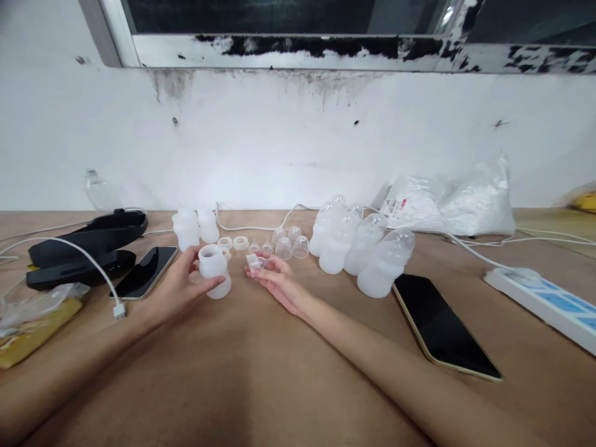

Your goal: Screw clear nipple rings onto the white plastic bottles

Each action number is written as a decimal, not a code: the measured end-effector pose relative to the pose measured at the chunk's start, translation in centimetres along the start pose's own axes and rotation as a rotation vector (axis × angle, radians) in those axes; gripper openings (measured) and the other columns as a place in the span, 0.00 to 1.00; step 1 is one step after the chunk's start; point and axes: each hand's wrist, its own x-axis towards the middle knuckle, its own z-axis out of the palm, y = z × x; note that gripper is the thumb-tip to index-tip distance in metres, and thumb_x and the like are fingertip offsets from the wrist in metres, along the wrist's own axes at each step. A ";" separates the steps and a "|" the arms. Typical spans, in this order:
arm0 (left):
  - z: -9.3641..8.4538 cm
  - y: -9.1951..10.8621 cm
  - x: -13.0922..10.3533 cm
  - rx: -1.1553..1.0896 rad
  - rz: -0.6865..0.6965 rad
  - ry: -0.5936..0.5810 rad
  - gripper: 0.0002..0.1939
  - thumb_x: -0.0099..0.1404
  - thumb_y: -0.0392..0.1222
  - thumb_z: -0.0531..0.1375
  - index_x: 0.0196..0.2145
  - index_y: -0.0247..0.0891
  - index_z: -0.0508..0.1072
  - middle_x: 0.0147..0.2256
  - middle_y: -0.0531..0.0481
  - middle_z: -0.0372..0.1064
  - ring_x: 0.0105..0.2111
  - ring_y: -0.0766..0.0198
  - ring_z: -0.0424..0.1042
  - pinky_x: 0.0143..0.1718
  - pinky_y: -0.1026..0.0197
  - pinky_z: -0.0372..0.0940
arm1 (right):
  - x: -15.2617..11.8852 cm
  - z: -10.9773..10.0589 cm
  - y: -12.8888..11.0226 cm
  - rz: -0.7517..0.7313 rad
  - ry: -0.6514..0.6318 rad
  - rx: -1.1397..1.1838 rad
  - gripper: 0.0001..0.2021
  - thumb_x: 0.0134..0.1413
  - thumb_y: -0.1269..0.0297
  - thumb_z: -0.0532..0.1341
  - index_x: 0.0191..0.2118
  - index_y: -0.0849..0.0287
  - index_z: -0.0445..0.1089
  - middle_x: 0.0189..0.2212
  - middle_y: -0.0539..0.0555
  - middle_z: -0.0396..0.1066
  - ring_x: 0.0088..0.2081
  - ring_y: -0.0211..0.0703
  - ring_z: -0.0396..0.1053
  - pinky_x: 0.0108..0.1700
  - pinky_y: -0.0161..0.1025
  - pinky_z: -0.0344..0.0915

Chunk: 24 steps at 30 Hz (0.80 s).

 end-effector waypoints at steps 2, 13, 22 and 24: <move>0.7 -0.5 -0.3 -0.131 -0.052 -0.105 0.21 0.55 0.46 0.57 0.46 0.36 0.61 0.44 0.45 0.65 0.43 0.57 0.66 0.43 0.55 0.63 | -0.6 -0.2 -0.1 -0.007 -0.008 -0.012 0.22 0.36 0.69 0.66 0.42 0.58 0.62 0.39 0.52 0.68 0.43 0.40 0.67 0.52 0.43 0.59; 0.4 -0.2 -0.7 -0.360 -0.121 -0.186 0.21 0.54 0.43 0.59 0.44 0.35 0.60 0.46 0.44 0.65 0.46 0.59 0.65 0.48 0.55 0.60 | -1.1 -0.1 -0.4 -0.010 -0.057 -0.009 0.22 0.38 0.69 0.64 0.43 0.56 0.60 0.43 0.52 0.64 0.44 0.40 0.67 0.44 0.37 0.64; -0.5 -0.2 -0.7 -0.056 -0.050 -0.243 0.23 0.53 0.48 0.59 0.45 0.38 0.65 0.44 0.47 0.67 0.44 0.54 0.66 0.45 0.56 0.61 | -1.1 -0.4 -0.2 -0.148 -0.123 -0.236 0.21 0.37 0.71 0.65 0.42 0.55 0.62 0.45 0.50 0.62 0.42 0.33 0.64 0.47 0.34 0.62; -1.0 -0.3 -0.6 -0.042 -0.077 -0.308 0.23 0.52 0.49 0.59 0.46 0.39 0.66 0.43 0.49 0.68 0.42 0.54 0.67 0.42 0.57 0.63 | -1.2 -0.4 -0.2 -0.142 -0.200 -0.342 0.21 0.38 0.70 0.64 0.43 0.55 0.62 0.46 0.51 0.62 0.42 0.33 0.64 0.46 0.35 0.62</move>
